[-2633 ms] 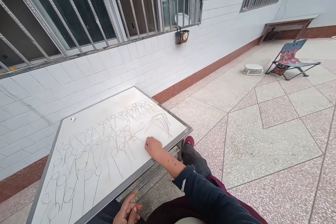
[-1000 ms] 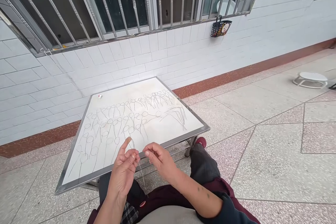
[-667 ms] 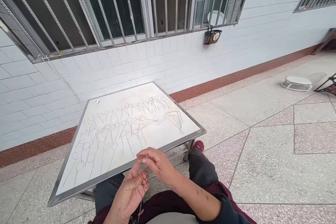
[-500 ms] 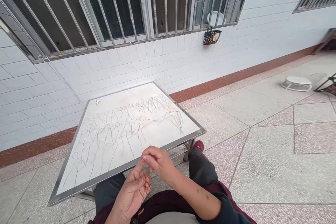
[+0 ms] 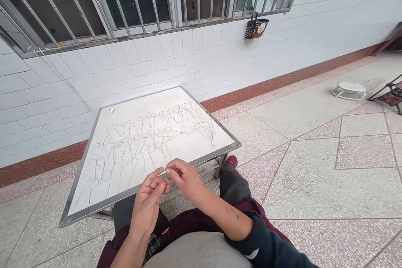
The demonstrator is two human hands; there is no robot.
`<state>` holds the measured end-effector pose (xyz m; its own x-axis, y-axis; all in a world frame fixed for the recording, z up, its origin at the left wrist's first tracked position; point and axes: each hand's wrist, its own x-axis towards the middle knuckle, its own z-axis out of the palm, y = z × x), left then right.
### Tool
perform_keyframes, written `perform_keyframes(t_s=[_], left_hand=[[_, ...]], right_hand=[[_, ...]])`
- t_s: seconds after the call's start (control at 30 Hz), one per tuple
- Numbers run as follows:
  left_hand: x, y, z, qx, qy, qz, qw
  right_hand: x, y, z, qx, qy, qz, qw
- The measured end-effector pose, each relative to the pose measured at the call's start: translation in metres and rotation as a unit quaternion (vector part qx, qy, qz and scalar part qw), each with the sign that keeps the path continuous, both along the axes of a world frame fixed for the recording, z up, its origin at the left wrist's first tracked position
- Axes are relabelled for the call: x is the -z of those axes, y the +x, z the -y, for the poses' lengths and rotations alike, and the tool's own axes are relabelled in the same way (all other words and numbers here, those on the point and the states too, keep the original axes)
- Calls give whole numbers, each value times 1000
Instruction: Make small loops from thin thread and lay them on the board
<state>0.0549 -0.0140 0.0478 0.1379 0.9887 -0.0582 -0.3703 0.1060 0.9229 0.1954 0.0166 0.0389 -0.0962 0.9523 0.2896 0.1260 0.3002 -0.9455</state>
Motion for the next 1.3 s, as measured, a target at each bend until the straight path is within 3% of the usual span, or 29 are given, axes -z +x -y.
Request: perform_keyframes(t_s=[0.3, 0.57, 0.7, 0.8, 0.97, 1.2, 1.3], left_hand=[[-4, 0, -7, -77, 17, 6, 997], [-16, -2, -14, -25, 16, -19, 999], [-19, -6, -15, 6, 18, -62, 998], [-21, -9, -16, 32, 19, -70, 997], [-27, -16, -19, 65, -12, -82, 994], [-31, -28, -20, 166, -42, -153, 973], [-28, -32, -16, 202, -54, -138, 968]], right_hand=[[-12, -4, 3, -110, -133, -167, 971], [-11, -3, -8, -94, -115, -153, 977], [-6, 4, -16, -83, -72, -91, 990], [-6, 9, -21, -64, 11, -17, 998], [-10, 25, -29, -56, 156, 126, 978], [-15, 46, -26, -132, 192, 222, 947], [-18, 50, -20, -149, 202, 248, 936]])
